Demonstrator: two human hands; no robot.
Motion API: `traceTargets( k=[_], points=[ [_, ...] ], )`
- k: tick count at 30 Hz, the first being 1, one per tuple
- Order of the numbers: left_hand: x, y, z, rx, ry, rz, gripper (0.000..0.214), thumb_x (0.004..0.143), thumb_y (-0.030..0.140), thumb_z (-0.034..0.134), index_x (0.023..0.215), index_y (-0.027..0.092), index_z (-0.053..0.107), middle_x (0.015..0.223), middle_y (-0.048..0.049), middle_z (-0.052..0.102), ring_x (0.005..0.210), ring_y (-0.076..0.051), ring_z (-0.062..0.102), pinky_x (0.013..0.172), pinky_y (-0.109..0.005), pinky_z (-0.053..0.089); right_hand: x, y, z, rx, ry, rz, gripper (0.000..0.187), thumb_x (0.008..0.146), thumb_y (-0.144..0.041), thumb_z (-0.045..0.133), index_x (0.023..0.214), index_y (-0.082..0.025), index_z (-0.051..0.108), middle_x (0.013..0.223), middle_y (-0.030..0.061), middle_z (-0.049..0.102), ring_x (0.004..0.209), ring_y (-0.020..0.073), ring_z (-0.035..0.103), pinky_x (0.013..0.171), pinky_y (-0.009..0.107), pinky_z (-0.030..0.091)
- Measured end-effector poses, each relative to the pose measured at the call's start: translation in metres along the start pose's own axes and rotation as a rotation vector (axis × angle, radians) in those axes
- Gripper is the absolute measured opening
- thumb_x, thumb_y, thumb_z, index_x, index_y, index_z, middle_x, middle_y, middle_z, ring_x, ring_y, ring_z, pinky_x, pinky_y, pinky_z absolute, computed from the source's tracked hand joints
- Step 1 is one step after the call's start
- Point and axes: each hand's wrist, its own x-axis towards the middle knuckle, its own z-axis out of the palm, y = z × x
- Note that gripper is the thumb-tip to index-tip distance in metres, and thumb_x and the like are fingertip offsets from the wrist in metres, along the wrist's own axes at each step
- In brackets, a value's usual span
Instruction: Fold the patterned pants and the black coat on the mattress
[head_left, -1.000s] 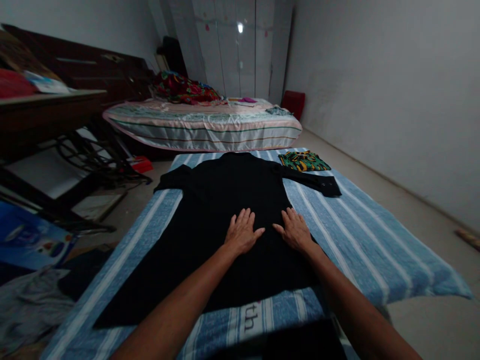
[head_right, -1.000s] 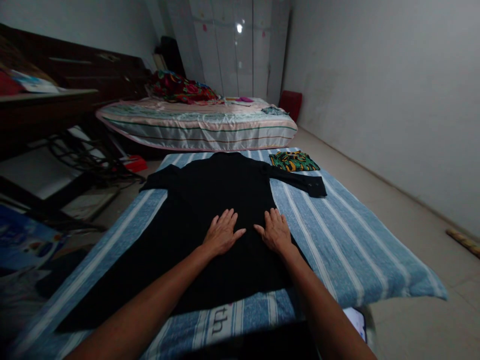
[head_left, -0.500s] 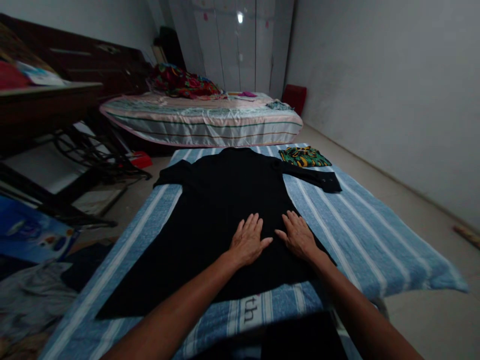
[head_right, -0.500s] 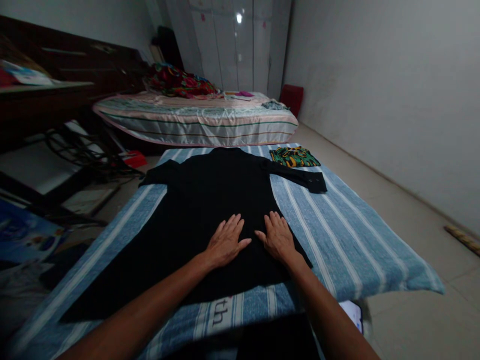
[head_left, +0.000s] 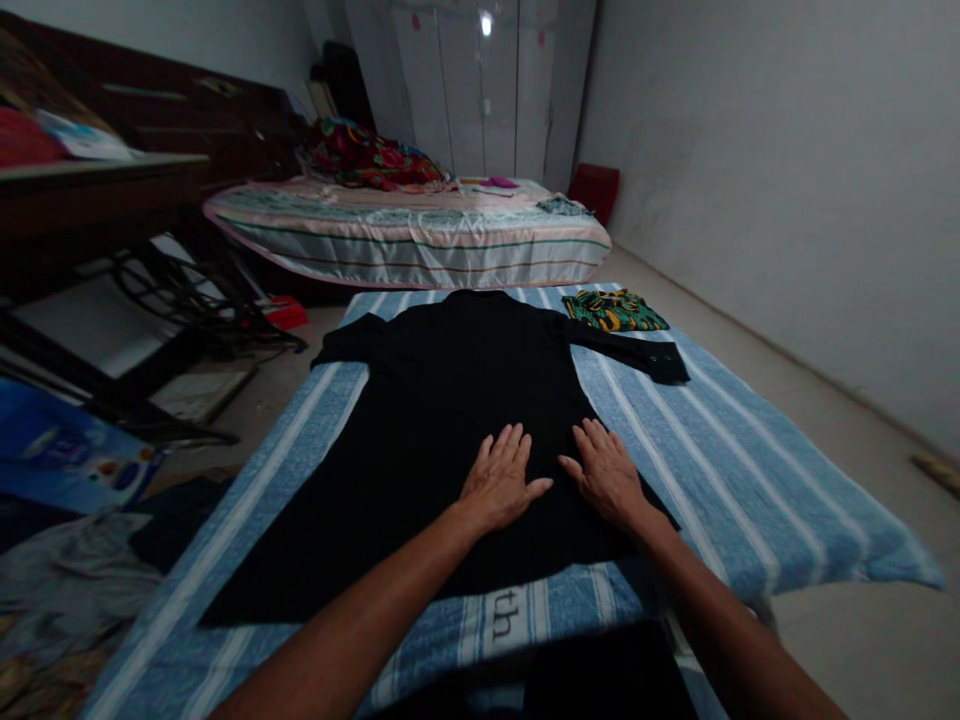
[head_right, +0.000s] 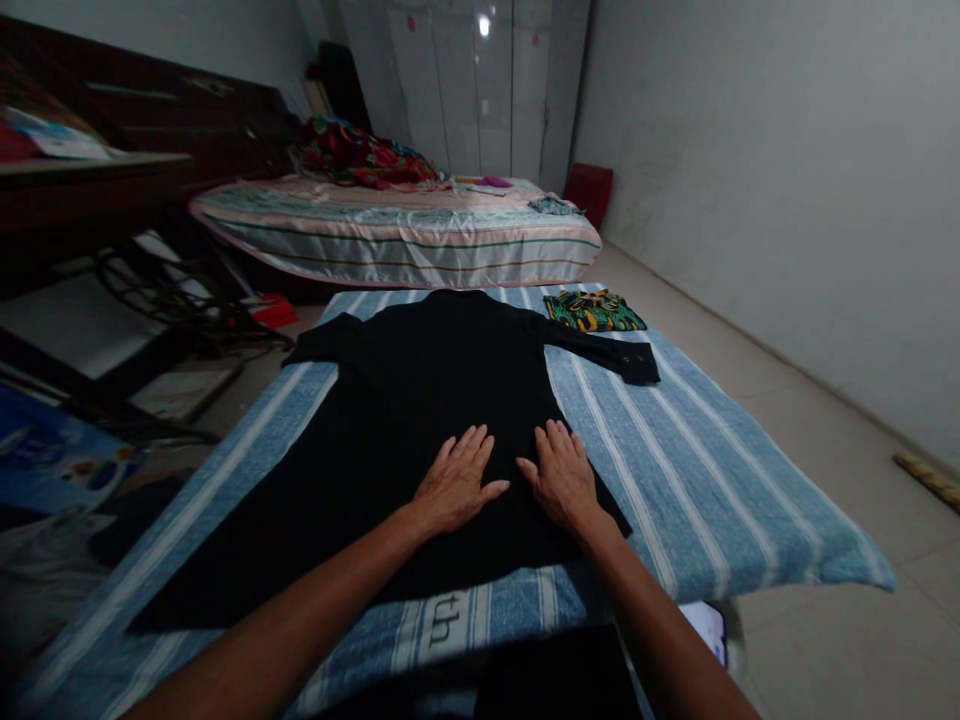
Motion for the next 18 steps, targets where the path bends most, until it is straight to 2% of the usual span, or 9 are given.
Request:
traceTargets(
  k=[5, 18],
  points=[
    [0.0, 0.001, 0.0, 0.015, -0.005, 0.0, 0.071, 0.089, 0.058, 0.03, 0.144, 0.012, 0.026, 0.154, -0.0126, 0.015, 0.142, -0.025, 0.007, 0.114, -0.045, 0.009, -0.013, -0.014, 0.002, 0.014, -0.043, -0.037, 0.069, 0.092, -0.057, 0.029, 0.14, -0.007, 0.037, 0.148, 0.0174, 0.029, 0.139, 0.0272, 0.019, 0.111, 0.043, 0.016],
    [-0.003, -0.001, -0.002, -0.002, 0.011, -0.004, 0.072, 0.089, 0.06, 0.03, 0.144, 0.012, 0.028, 0.153, -0.012, 0.018, 0.142, -0.024, 0.009, 0.115, -0.044, 0.011, -0.017, 0.002, 0.017, -0.053, 0.021, 0.011, 0.075, 0.09, -0.062, 0.029, 0.139, -0.006, 0.038, 0.147, 0.0205, 0.03, 0.138, 0.0303, 0.022, 0.11, 0.046, 0.018]
  ],
)
